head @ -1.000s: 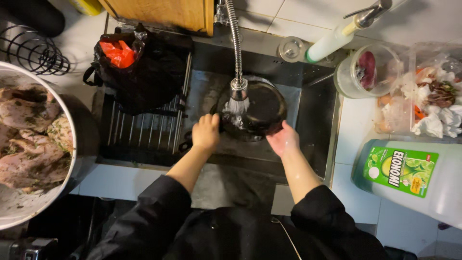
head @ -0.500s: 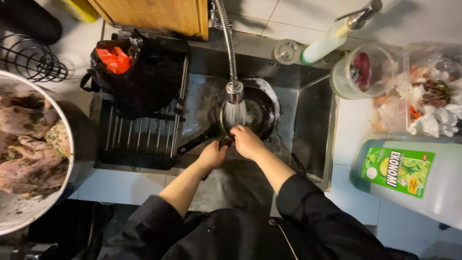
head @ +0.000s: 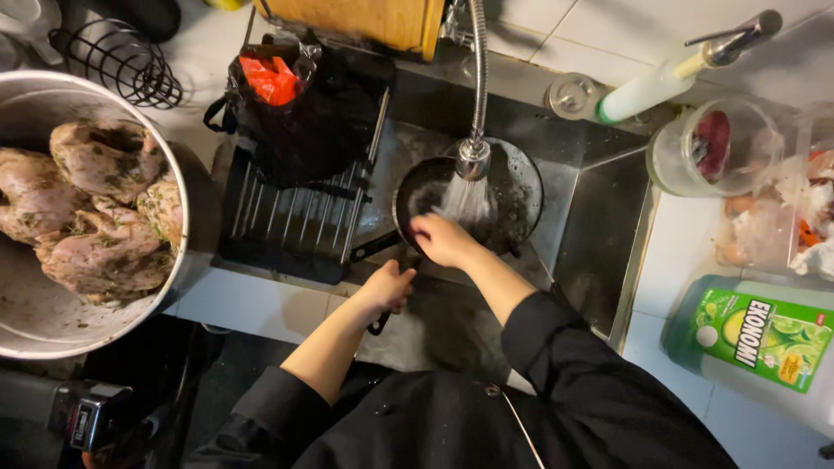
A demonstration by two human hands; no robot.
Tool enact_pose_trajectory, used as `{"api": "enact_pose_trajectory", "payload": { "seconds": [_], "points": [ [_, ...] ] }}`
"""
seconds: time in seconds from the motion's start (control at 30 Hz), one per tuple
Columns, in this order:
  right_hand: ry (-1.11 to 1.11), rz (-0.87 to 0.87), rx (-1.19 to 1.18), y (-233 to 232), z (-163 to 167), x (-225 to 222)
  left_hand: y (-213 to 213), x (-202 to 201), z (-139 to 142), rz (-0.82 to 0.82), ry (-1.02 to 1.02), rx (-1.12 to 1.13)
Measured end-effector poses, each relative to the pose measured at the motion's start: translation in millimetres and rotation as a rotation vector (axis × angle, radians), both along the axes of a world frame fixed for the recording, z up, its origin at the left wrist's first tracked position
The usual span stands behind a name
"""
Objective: The person washes a frying pan at a stainless steel sink, scrubbing it with a sponge under running water and rinsing it repeatedly. They also scrub a ladle with the sponge, rinse the pan again, and then carry the pan away from the sink.
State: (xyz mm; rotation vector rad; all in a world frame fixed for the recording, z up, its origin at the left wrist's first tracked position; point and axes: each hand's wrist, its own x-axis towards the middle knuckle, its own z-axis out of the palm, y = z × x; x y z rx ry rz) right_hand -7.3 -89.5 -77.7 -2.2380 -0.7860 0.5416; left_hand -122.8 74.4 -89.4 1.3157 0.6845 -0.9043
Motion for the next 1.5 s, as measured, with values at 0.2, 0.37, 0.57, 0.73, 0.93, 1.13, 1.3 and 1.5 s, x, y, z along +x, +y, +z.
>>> {"api": "enact_pose_trajectory", "payload": {
  "seconds": [0.2, 0.37, 0.57, 0.73, 0.93, 1.13, 1.3, 1.5],
  "points": [
    [-0.134, -0.388, -0.381, -4, 65, 46, -1, 3, 21, 0.012, 0.011, -0.149],
    [-0.002, -0.422, -0.104, 7, 40, 35, -9, 9, 30, -0.091, 0.05, -0.123],
    [0.371, -0.207, 0.215, 19, 15, 3, 0, 15, 27, -0.073, 0.04, -0.049],
    [0.133, -0.069, -0.146, 12, 45, 9, 8, 13, 27, -0.15, 0.038, -0.073],
    [-0.336, -0.312, -0.345, -44, 44, 68, -8, 8, 17, -0.075, 0.033, -0.135],
    [0.42, -0.047, -0.454, -79, 14, 3, -34, 29, 14, -0.701, -0.805, 0.742],
    [1.449, -0.725, 0.765, -54, 22, -61, -83, 27, 67, -0.391, -0.624, 0.707],
    [0.703, -0.845, 0.437, -93, 25, -40, -112, 7, 113, -0.145, -1.151, 0.408]
  ]
}}
